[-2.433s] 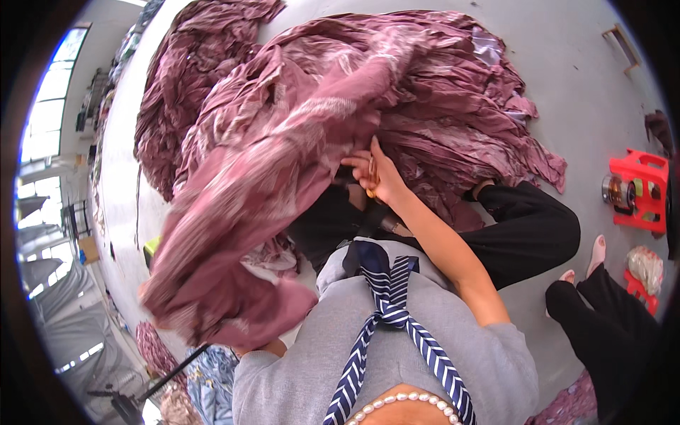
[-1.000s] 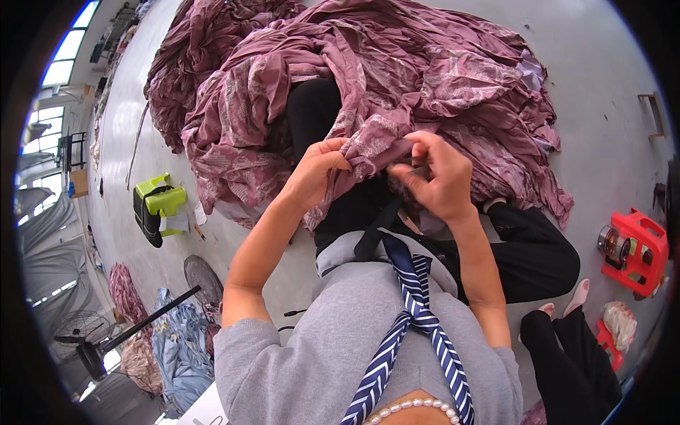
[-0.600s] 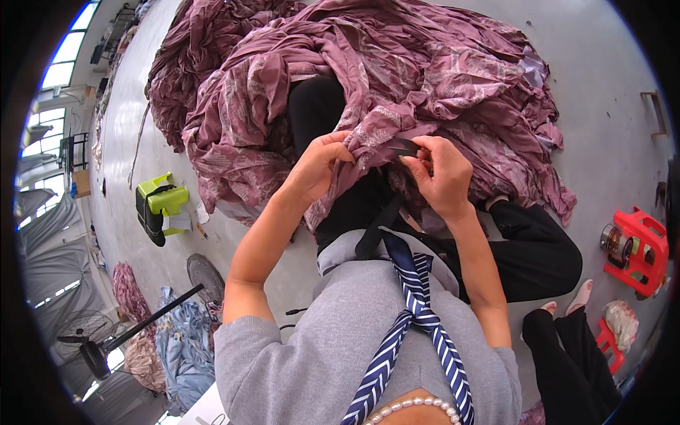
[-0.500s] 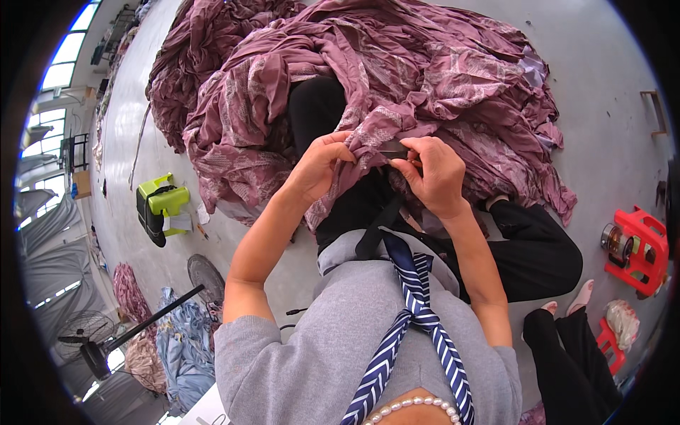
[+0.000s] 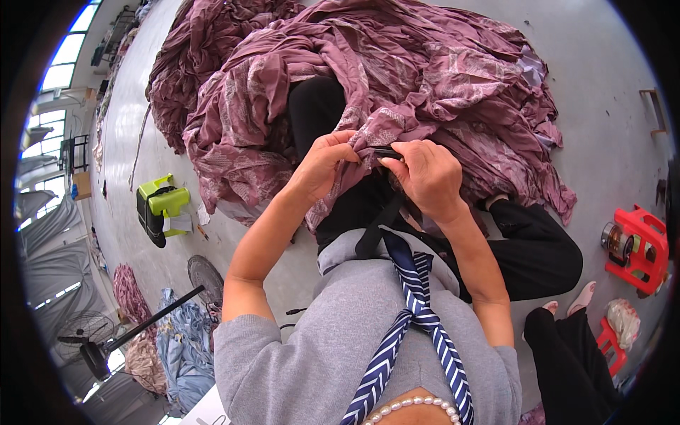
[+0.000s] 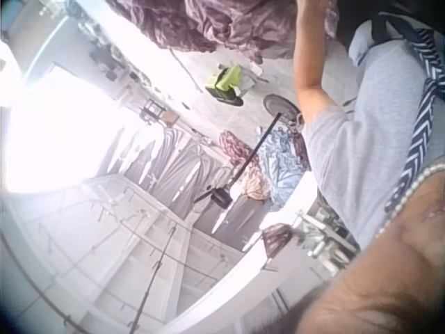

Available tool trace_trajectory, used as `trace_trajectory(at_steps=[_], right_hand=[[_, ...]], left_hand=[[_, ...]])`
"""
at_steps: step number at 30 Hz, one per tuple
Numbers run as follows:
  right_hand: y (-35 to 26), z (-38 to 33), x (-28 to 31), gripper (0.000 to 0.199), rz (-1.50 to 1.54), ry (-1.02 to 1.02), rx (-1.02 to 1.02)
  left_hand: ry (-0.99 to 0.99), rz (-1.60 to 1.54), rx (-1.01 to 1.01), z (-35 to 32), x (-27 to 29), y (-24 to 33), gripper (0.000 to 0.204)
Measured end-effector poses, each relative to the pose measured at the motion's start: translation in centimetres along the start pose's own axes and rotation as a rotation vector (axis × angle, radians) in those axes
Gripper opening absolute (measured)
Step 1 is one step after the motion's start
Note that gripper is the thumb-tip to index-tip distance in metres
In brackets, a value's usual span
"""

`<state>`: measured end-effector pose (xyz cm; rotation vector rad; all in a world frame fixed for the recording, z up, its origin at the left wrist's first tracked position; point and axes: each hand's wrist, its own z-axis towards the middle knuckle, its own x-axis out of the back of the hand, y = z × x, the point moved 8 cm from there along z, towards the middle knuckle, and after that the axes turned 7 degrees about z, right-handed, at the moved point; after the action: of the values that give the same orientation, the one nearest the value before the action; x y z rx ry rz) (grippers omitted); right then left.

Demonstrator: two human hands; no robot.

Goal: The person sits on the floor and uses a small blade to cut off tags and loose threads from pieces of mauve fabric. They handle each piece one at a time, trim the edges, and place the trimmed pieces aside.

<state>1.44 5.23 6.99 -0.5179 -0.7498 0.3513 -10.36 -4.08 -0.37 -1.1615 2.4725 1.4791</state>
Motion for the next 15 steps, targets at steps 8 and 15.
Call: trace_trajectory(at_steps=[8,15], right_hand=[[7.1,-3.4,0.6,0.015,1.13,0.514,-0.707],[9.4,-9.6,-6.8,0.016,1.253,0.448,-1.141]], left_hand=[[-0.012,0.055,-0.064,-1.2,1.4,1.2,0.04],[0.29,0.001,-0.259,-6.1,9.5,5.0,0.031]])
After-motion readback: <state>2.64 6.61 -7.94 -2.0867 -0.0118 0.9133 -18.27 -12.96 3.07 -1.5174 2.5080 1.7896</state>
